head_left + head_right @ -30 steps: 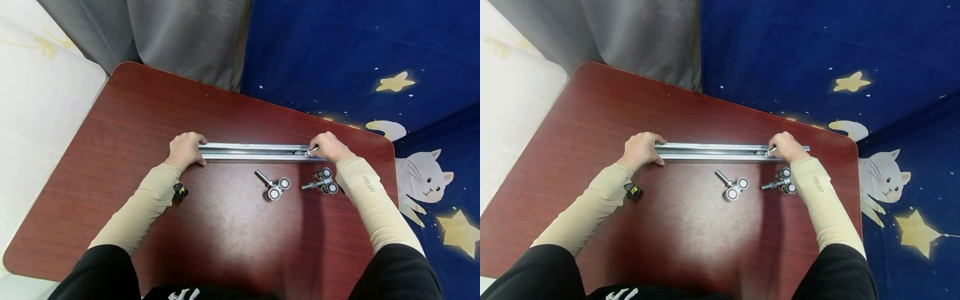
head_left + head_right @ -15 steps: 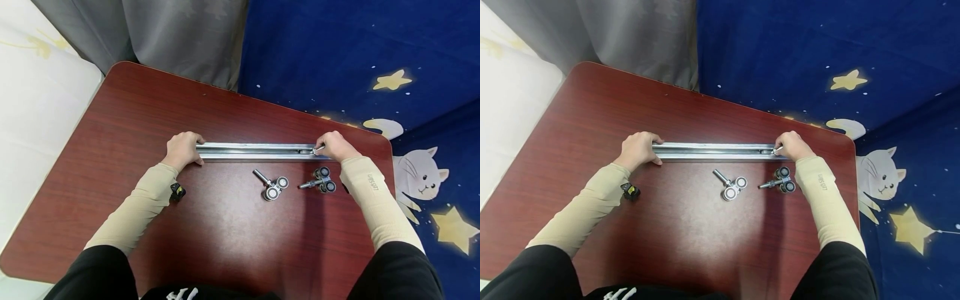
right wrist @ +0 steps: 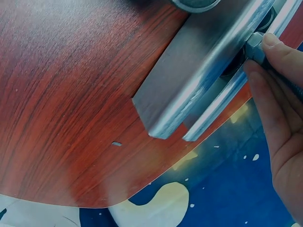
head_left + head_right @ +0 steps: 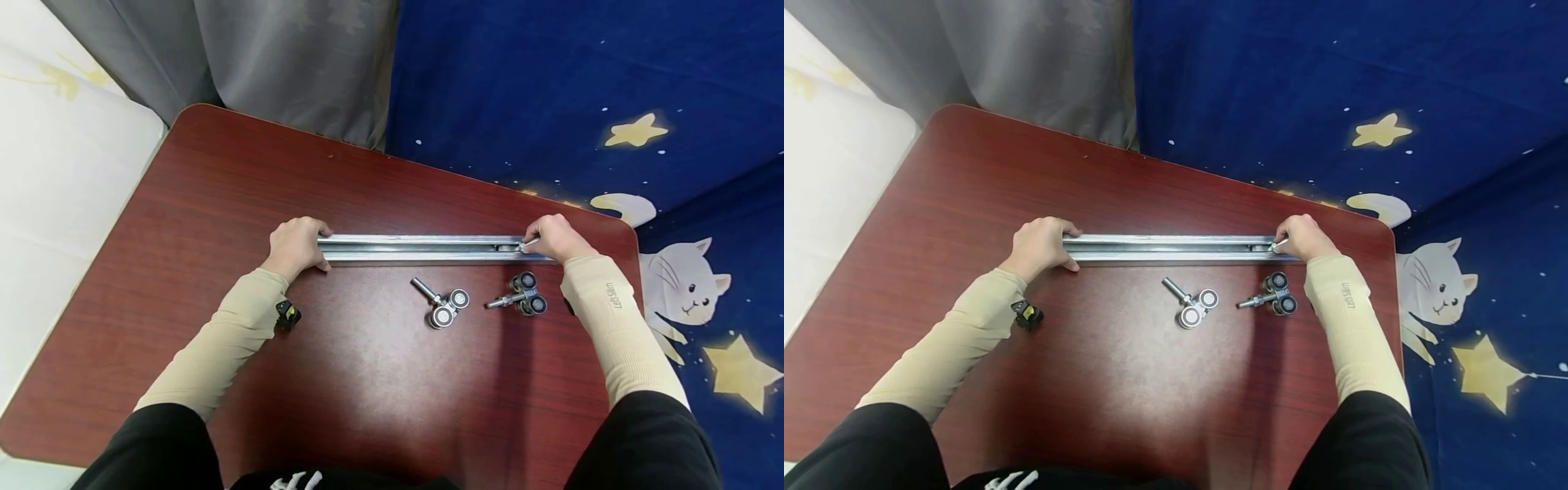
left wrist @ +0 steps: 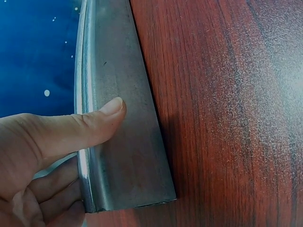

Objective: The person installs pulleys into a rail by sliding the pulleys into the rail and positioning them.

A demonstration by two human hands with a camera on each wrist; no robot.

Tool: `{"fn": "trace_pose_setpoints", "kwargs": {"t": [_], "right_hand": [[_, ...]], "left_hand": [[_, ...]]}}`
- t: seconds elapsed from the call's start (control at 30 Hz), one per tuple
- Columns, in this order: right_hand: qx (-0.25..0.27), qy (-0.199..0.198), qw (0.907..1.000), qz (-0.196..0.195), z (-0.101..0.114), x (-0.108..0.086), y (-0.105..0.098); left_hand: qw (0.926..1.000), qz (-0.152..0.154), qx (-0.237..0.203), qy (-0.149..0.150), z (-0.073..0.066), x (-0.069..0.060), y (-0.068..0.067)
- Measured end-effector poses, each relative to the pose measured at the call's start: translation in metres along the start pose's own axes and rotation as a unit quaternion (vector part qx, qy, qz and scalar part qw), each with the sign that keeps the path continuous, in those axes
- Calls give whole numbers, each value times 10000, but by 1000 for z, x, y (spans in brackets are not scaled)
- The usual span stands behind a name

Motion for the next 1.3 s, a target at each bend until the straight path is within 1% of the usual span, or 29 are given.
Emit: {"fn": "trace_pose_setpoints", "kwargs": {"t": [0.23,0.47,0.57,0.67,0.87,1.13,1.3], "right_hand": [[-12,154,9998,97,-7,-1,1],[-12,225,9997,12,-10,-1,1],[-47,244,9997,50,-12,-1,1],[-72,337,9994,103,-17,-2,1],[-125,471,9988,75,-26,-6,0],[19,542,9985,105,-35,-6,-2],[-5,657,9977,164,-39,-7,-2]], "left_hand": [[10000,7,51,-37,1,1,2],[10000,12,66,-47,1,2,2],[10000,8,58,-54,2,2,2],[10000,8,44,-55,2,2,2],[10000,5,52,-62,1,1,1],[10000,-42,80,-6,1,2,-1],[9999,17,92,-36,0,2,-1]]}}
Point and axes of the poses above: each hand's wrist, its own x-axis towards the middle knuckle, its own y-axis out of the palm, z = x × y, the point moved 2 cm from there along x, towards the middle knuckle, and after that the axes turned 9 degrees about -x, right-handed, at the moved point
